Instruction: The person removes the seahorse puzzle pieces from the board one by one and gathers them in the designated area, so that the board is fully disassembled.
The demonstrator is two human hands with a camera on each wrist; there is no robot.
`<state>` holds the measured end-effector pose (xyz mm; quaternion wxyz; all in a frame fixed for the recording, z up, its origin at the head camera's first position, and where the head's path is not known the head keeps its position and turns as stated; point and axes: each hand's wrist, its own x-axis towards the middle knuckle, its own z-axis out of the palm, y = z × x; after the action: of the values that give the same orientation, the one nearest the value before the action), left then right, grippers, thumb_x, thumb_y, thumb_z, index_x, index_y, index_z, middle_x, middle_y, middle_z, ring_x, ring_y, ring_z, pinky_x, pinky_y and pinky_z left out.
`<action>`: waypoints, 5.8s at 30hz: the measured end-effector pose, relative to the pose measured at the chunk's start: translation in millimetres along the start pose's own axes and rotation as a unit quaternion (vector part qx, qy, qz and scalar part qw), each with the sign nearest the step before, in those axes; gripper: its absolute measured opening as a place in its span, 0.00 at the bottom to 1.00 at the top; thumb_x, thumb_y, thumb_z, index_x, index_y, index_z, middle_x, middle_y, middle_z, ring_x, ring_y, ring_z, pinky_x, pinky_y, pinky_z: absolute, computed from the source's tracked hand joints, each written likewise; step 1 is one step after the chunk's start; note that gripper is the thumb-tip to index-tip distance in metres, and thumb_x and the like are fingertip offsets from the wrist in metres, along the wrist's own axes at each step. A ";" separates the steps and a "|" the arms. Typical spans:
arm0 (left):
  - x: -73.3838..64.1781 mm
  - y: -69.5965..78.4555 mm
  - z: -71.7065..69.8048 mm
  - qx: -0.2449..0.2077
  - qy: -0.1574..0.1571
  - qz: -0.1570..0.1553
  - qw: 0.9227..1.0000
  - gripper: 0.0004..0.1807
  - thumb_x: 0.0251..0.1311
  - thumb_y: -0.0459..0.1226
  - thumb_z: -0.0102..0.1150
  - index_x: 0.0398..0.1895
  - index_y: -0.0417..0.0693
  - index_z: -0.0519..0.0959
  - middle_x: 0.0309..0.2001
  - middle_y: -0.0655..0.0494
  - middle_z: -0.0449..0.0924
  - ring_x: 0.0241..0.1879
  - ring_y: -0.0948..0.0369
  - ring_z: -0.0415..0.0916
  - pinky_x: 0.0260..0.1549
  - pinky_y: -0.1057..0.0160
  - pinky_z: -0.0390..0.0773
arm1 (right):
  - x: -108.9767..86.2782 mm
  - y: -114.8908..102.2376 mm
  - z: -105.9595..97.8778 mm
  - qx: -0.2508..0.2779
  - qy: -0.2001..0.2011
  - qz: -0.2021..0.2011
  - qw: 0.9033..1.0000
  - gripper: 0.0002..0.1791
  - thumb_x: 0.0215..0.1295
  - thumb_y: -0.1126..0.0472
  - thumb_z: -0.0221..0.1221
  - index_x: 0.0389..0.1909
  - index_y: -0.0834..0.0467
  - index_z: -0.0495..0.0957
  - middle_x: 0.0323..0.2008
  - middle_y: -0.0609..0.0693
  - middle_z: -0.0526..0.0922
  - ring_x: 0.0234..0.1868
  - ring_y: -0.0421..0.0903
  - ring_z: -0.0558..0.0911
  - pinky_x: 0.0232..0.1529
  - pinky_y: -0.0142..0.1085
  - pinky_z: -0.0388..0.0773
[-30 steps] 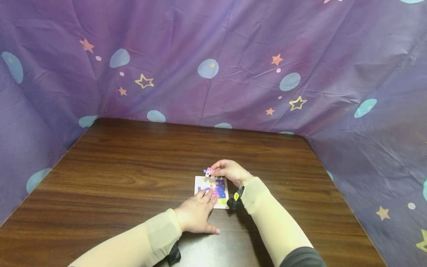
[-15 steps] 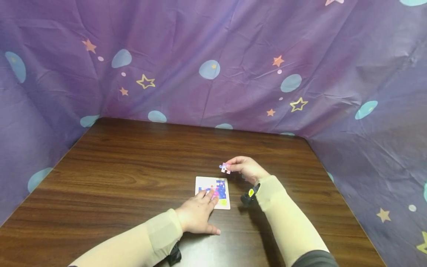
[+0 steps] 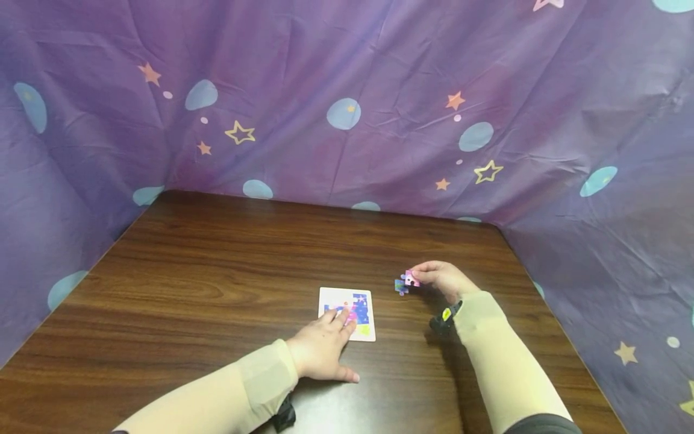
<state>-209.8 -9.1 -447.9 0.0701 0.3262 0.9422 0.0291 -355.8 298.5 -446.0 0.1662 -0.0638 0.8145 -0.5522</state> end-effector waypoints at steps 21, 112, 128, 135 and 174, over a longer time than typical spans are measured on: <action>1.3 -1.7 1.7 0.000 -0.007 -0.005 1.000 0.55 0.48 0.73 0.52 0.73 0.47 0.60 0.74 0.44 0.50 0.71 0.48 0.52 0.67 0.55 0.59 | -10.3 11.7 -19.4 -0.225 0.040 0.032 0.973 0.16 0.62 0.54 0.63 0.42 0.64 0.82 0.39 0.52 0.84 0.51 0.55 0.76 0.58 0.57 0.65; -8.1 -12.1 -7.2 -0.016 -0.009 -0.003 1.000 0.45 0.53 0.68 0.52 0.71 0.58 0.65 0.72 0.44 0.57 0.69 0.44 0.56 0.63 0.48 0.64 | 20.0 -50.5 131.1 -0.300 -0.141 -0.139 0.933 0.14 0.55 0.71 0.63 0.41 0.53 0.82 0.42 0.47 0.74 0.44 0.44 0.74 0.50 0.37 0.73; -8.2 -12.2 -6.2 -0.014 0.004 -0.002 1.000 0.44 0.53 0.68 0.54 0.70 0.58 0.66 0.71 0.45 0.59 0.68 0.45 0.57 0.63 0.49 0.65 | 19.0 -74.5 133.6 -0.423 -0.194 -0.134 0.875 0.23 0.42 0.71 0.63 0.42 0.50 0.78 0.42 0.47 0.71 0.45 0.45 0.71 0.47 0.39 0.72; -8.9 -13.5 -5.7 -0.019 0.007 -0.003 1.000 0.43 0.53 0.67 0.55 0.70 0.58 0.66 0.71 0.45 0.60 0.68 0.45 0.57 0.62 0.48 0.66 | 24.9 -69.4 132.1 -0.384 -0.203 -0.119 0.893 0.22 0.43 0.71 0.65 0.42 0.50 0.78 0.42 0.47 0.72 0.46 0.44 0.70 0.48 0.38 0.69; -7.0 -11.6 -5.4 -0.013 -0.004 0.000 1.000 0.45 0.53 0.68 0.54 0.71 0.58 0.64 0.72 0.46 0.58 0.68 0.46 0.56 0.63 0.50 0.65 | 18.1 -57.7 133.6 -0.322 -0.173 -0.129 0.922 0.15 0.42 0.70 0.69 0.32 0.51 0.81 0.43 0.44 0.73 0.50 0.45 0.69 0.58 0.43 0.64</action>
<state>-212.3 -22.6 -443.0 0.0782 0.3256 0.9414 0.0405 -331.8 153.9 -441.3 0.2024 -0.3125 0.8917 -0.2572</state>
